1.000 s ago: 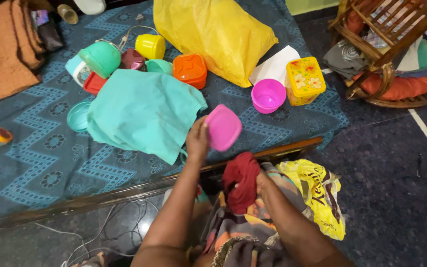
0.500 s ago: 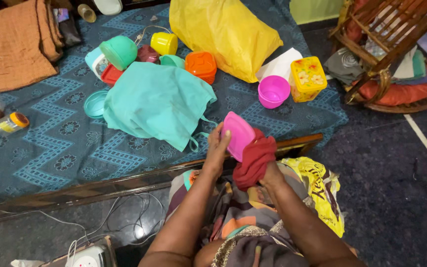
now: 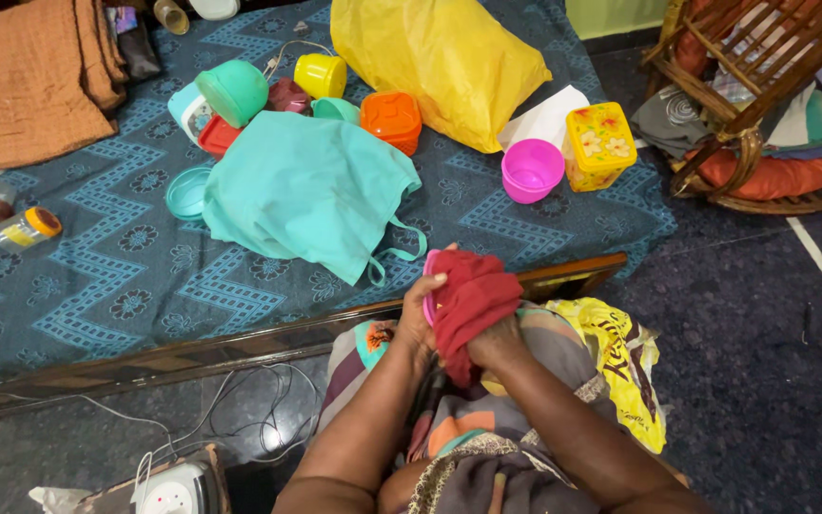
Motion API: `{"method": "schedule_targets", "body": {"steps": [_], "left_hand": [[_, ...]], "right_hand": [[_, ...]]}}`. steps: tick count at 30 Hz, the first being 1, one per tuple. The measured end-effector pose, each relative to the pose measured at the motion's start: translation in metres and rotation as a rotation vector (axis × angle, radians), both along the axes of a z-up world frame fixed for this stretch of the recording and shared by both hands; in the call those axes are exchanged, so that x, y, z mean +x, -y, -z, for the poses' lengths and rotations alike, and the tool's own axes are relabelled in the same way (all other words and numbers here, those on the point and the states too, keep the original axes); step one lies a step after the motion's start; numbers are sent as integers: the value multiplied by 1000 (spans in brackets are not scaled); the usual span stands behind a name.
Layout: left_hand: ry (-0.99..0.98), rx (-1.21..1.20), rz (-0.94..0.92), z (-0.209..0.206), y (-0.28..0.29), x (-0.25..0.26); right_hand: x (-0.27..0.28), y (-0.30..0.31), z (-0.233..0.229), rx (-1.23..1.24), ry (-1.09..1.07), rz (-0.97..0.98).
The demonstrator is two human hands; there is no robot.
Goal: The person wipes several plastic containers and their lids with a red cloth, handling each item one at a time and placing them on the bed.
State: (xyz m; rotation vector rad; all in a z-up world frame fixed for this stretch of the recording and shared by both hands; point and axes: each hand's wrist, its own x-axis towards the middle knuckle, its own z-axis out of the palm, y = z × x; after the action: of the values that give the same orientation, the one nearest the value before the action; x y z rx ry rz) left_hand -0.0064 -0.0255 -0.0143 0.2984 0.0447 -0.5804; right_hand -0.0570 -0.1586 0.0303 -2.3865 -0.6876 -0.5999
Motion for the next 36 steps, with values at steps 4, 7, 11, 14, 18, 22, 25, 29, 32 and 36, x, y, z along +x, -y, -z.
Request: {"method": "schedule_targets", "body": {"steps": [4, 7, 11, 14, 18, 22, 25, 29, 32, 36], "left_hand": [[35, 141, -170, 6, 1, 15], [-78, 381, -192, 13, -4, 32], [77, 300, -289, 56, 4, 96], [34, 513, -249, 96, 25, 156], [61, 514, -364, 129, 51, 215], [44, 527, -431, 141, 60, 250], [443, 1114, -450, 141, 41, 268], [660, 1807, -197, 116, 5, 273], [813, 1909, 180, 77, -23, 240], [762, 1393, -157, 7, -78, 192]], "right_hand": [[10, 14, 85, -11, -236, 85], [53, 50, 174, 621, -776, 8], [72, 93, 203, 1834, -894, 107], [73, 96, 187, 1667, -756, 143], [80, 78, 157, 1684, -857, 138], [80, 74, 152, 1617, -875, 244], [76, 75, 163, 1610, -940, 264], [79, 82, 184, 1625, -999, -8], [81, 87, 209, 1614, -993, 48], [78, 94, 239, 1553, -1101, -14]]}}
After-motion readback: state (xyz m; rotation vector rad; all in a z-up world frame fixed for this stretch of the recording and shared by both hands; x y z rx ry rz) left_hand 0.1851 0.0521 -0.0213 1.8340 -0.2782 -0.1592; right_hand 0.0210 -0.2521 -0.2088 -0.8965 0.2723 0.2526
